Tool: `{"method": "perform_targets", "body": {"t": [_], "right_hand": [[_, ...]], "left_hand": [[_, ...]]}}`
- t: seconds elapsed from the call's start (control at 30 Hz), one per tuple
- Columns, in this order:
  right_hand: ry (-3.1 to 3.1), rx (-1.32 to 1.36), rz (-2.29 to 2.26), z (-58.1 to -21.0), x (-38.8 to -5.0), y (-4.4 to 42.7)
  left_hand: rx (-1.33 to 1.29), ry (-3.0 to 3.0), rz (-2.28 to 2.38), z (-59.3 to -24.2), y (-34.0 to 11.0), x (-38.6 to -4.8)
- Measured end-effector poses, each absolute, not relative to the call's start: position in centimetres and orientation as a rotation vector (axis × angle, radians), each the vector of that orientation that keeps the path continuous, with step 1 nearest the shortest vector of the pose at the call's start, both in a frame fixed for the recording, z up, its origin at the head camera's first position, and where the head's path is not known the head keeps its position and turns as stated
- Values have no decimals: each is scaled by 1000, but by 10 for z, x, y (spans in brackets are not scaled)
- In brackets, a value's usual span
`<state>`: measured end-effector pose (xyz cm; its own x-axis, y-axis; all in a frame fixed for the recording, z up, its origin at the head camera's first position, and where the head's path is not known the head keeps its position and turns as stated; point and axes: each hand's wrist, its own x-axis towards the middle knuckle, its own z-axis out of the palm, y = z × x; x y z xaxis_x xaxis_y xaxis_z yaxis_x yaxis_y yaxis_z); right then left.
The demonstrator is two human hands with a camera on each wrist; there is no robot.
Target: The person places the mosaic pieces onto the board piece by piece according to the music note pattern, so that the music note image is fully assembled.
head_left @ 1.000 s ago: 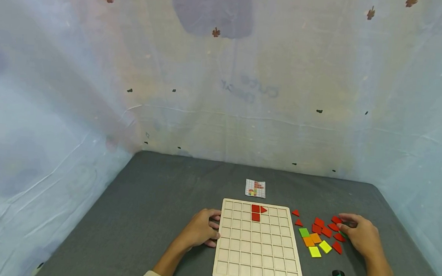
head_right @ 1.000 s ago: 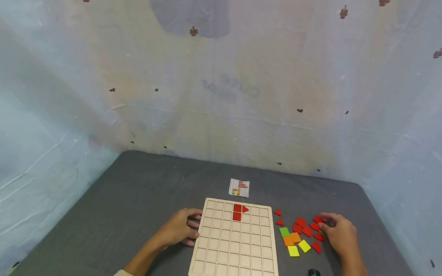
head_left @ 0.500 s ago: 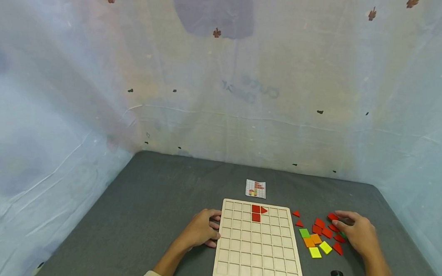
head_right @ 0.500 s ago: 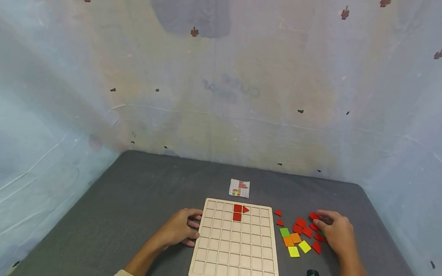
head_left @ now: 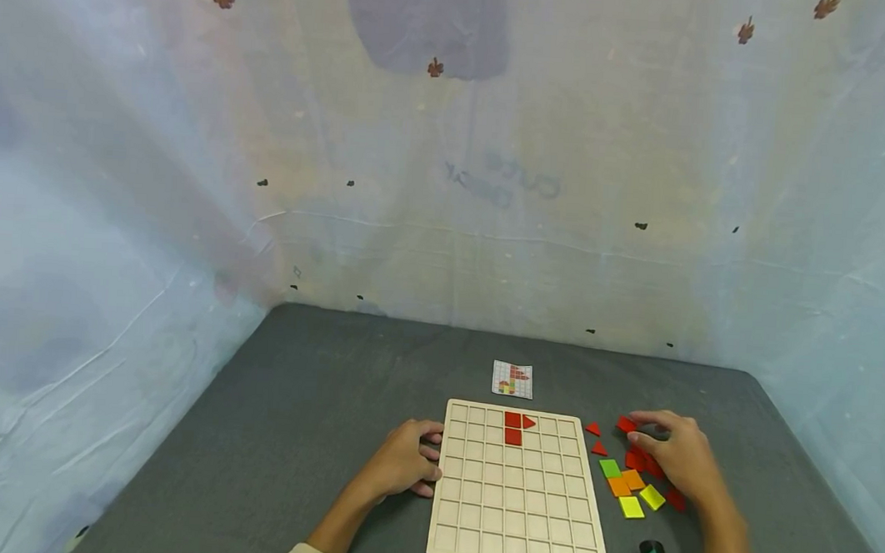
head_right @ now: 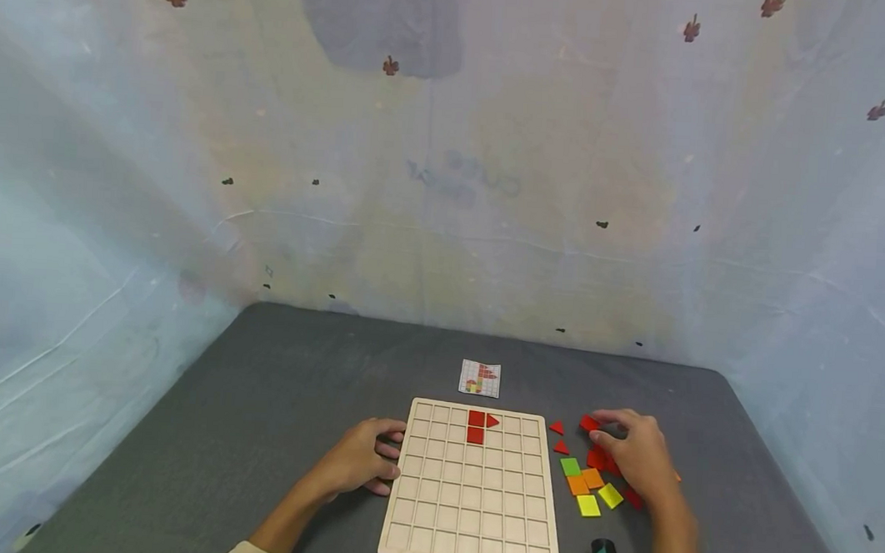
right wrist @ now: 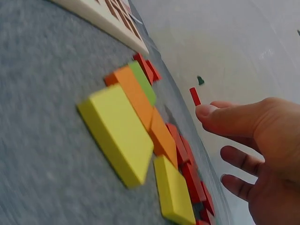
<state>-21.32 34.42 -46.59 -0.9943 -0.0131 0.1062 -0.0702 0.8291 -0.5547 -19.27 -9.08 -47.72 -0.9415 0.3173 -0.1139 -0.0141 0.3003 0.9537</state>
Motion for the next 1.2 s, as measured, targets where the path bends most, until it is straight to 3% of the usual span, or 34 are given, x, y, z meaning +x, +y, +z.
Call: {"method": "perform_targets", "body": {"t": [1.2], "right_hand": [[-2886,334,1078,-468,-222,272]], "left_hand": [[300,2277,1691,-478,-91,-194]]}}
